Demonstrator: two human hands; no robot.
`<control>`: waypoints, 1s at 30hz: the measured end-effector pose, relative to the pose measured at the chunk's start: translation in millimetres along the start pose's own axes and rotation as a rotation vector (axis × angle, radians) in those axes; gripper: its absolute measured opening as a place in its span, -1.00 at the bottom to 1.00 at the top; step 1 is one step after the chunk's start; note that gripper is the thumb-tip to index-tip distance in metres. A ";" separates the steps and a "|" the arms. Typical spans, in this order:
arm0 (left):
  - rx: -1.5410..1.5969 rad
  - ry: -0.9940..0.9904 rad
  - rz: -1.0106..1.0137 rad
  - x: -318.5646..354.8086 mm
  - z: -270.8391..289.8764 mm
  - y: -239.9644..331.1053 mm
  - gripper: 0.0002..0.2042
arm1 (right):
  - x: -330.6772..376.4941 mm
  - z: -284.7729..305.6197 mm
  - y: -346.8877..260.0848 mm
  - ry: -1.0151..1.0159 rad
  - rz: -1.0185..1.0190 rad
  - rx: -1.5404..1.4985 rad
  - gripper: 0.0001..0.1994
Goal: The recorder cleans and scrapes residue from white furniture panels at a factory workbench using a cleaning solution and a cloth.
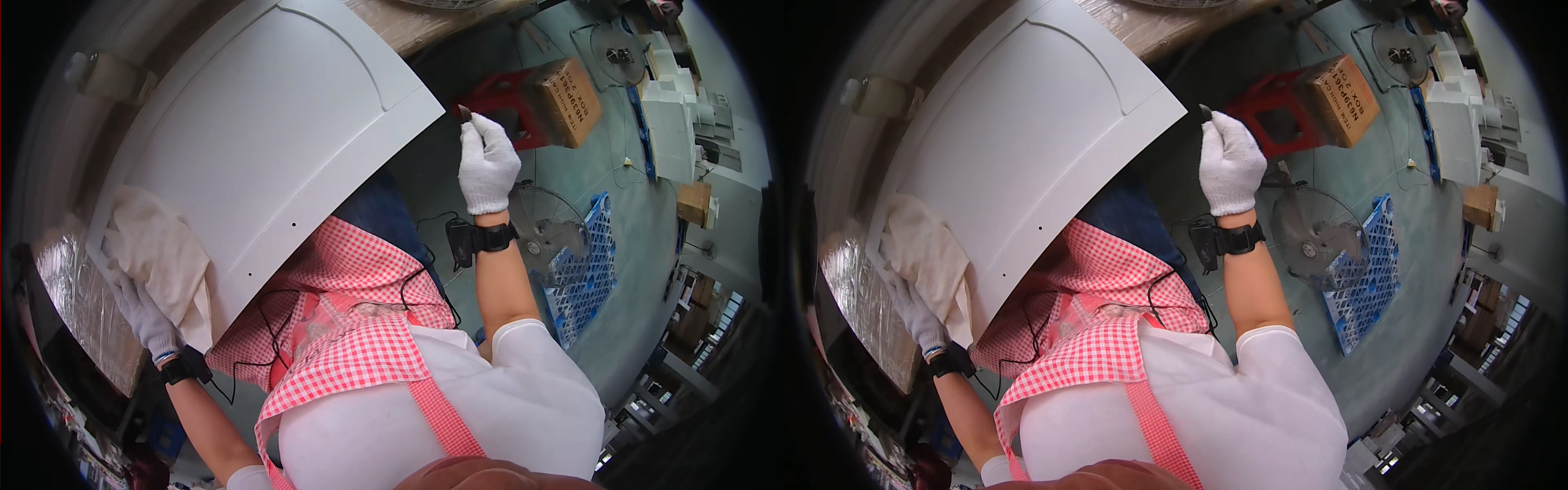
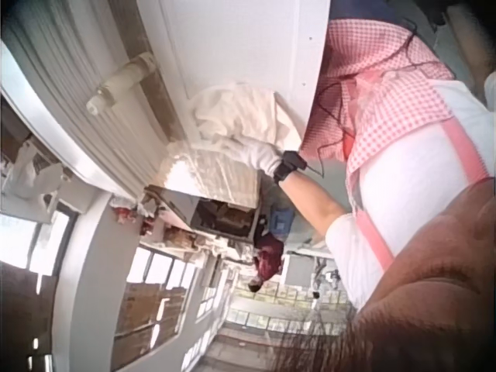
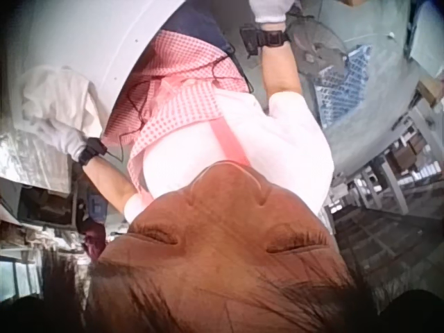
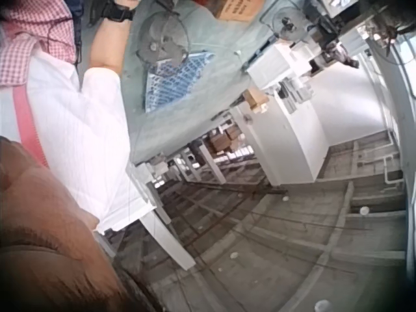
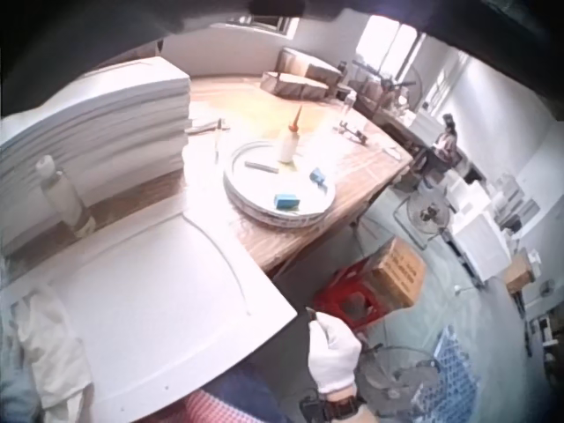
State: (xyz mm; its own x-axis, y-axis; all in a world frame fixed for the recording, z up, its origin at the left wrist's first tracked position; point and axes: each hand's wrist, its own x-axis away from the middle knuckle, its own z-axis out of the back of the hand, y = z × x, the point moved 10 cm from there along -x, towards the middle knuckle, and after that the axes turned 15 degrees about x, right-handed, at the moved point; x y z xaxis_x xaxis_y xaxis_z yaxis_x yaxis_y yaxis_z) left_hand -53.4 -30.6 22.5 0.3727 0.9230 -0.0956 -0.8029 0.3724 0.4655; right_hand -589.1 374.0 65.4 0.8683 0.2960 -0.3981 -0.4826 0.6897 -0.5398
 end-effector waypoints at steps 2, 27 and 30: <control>0.009 0.019 -0.004 1.2 5.0 -18.4 -0.50 | 27.3 -10.6 -48.5 -0.120 0.231 -0.020 -0.85; -0.050 0.001 -0.024 4.2 3.6 -29.1 -0.47 | 62.8 -24.5 -113.9 -0.263 0.586 0.012 -0.72; -0.033 -0.046 0.022 1.5 -1.7 -12.9 -0.49 | 3.6 -12.2 -33.0 0.089 0.242 0.147 -0.81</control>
State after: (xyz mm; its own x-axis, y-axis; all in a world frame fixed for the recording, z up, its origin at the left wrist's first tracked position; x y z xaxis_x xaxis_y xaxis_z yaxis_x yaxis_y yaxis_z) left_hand -43.2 -33.9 14.8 0.3753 0.9258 -0.0449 -0.8255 0.3558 0.4381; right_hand -571.5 344.3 72.7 0.7133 0.4091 -0.5691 -0.6471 0.6964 -0.3104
